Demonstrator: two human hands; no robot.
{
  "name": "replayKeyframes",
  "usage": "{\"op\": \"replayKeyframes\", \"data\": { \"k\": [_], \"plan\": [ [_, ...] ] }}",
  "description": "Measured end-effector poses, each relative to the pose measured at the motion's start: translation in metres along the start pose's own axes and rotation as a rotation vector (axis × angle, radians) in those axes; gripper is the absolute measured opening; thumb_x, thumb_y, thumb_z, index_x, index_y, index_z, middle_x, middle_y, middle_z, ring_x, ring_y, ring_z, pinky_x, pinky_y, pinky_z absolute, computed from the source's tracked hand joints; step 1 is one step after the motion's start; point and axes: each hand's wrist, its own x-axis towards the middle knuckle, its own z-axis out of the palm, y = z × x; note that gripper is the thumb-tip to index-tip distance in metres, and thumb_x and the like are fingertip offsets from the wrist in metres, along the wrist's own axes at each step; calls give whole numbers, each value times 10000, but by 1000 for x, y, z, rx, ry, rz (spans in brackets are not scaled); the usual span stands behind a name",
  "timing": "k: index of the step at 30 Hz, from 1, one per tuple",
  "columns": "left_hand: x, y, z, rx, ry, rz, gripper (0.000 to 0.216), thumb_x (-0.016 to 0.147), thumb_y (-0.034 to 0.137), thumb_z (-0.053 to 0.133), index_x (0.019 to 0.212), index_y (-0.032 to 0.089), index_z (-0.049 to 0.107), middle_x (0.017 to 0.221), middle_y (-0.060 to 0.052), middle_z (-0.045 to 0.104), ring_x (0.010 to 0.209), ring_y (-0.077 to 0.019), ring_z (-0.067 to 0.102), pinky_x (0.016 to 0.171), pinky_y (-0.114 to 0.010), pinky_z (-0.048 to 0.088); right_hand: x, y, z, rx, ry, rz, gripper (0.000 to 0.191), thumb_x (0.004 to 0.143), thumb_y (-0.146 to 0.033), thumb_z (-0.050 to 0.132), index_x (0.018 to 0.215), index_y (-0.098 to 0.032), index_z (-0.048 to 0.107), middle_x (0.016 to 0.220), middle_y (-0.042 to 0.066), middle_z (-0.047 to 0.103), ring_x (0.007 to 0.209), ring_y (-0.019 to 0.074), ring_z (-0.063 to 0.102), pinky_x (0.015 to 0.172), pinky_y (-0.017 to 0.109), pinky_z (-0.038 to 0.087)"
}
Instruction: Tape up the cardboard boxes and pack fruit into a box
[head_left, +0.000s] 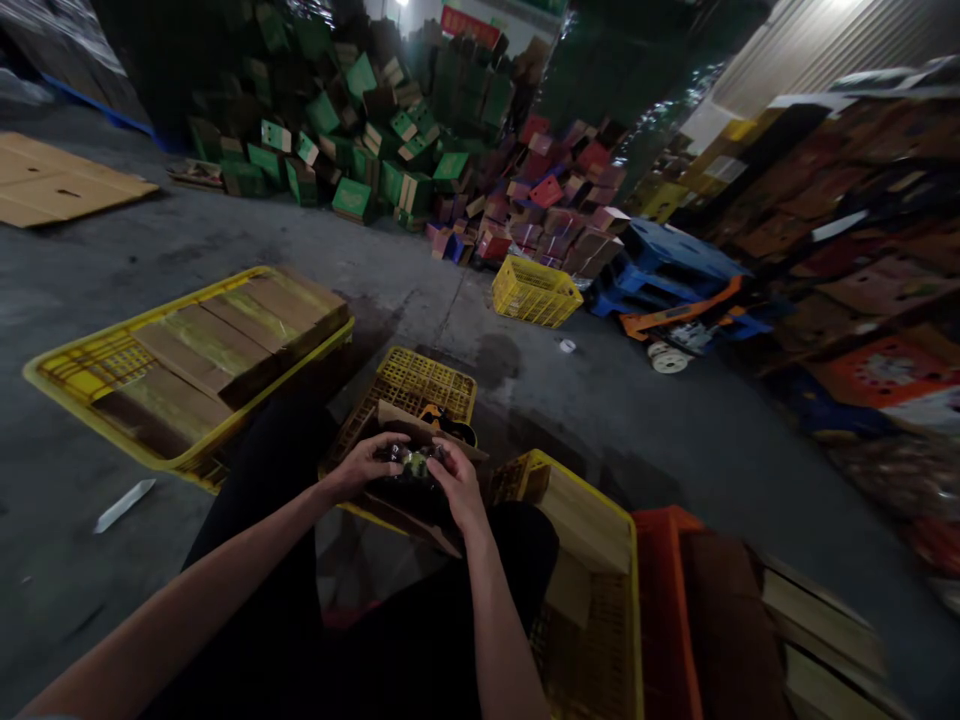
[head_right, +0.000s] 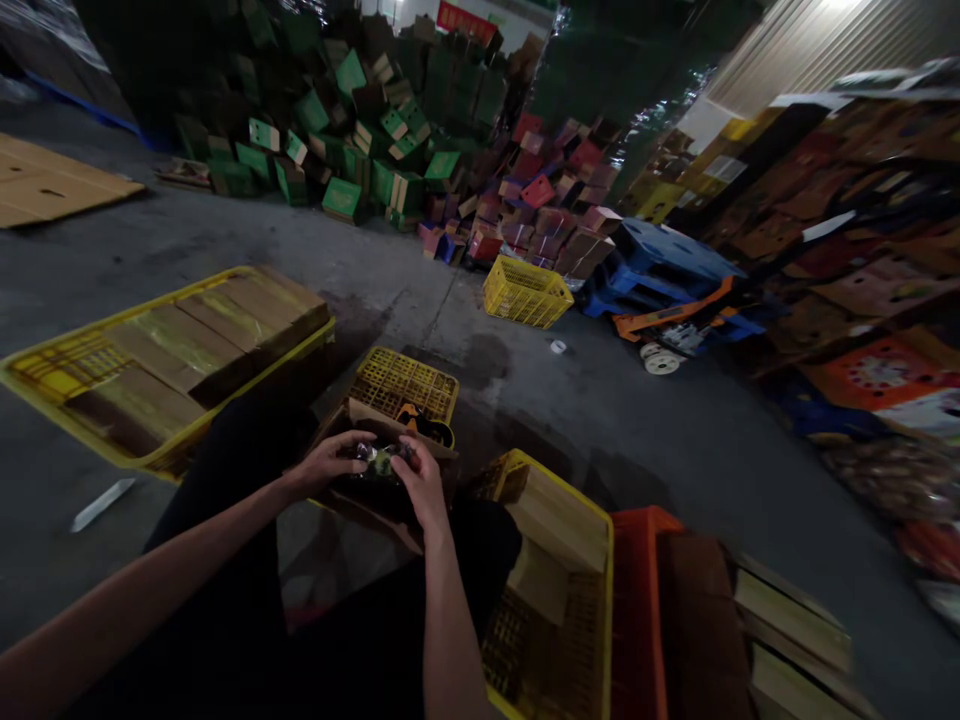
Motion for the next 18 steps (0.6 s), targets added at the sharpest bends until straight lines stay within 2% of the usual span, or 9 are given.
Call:
{"op": "replayKeyframes", "data": {
  "k": [3,6,8,11,13,15,18],
  "plan": [
    [1,-2,-1,25,36,12,607,686,306,827,1250,183,642,1132,-81,691,1024,-236,640,913,-321,476,2,0,-3,-5,12,-30,459,784,-385,729,1222,-271,653,1117,43,730,1055,254,667,938,398,511],
    [5,-3,-4,26,187,40,550,690,352,804,1195,177,671,1179,-100,683,1104,-276,620,957,-351,466,7,0,-11,-78,149,-93,420,771,-351,716,1176,-254,662,1108,49,726,1035,250,667,941,394,497],
    [7,-3,-7,28,274,68,517,690,370,788,1157,171,685,1196,-112,681,1141,-296,606,972,-366,464,9,1,-18,-165,240,-151,346,764,-310,695,1103,-240,678,1053,46,728,991,243,666,938,394,484],
    [8,-3,-10,88,303,116,472,717,342,739,1152,168,689,1239,-115,669,1192,-301,581,1017,-381,441,10,2,-25,-326,265,-231,180,773,-246,639,941,-248,703,952,34,726,935,240,646,939,402,459],
    [9,-5,-12,175,292,141,447,753,304,674,1181,174,684,1275,-107,652,1215,-293,567,1047,-388,419,7,4,-25,-497,232,-258,147,778,-184,600,839,-261,709,904,34,721,949,251,614,952,410,434],
    [9,-8,-12,281,276,143,440,766,263,611,1190,174,688,1281,-103,649,1219,-287,563,1061,-397,409,3,7,-22,-765,144,-219,204,774,-120,566,804,-257,713,899,49,717,1001,265,579,964,416,408],
    [12,-16,-12,416,262,92,449,733,221,564,1151,155,716,1271,-112,656,1208,-290,571,1073,-414,401,-4,13,-11,-1204,-137,-67,170,797,-148,592,882,-213,724,986,94,715,1093,286,540,956,421,391]
  ]
}}
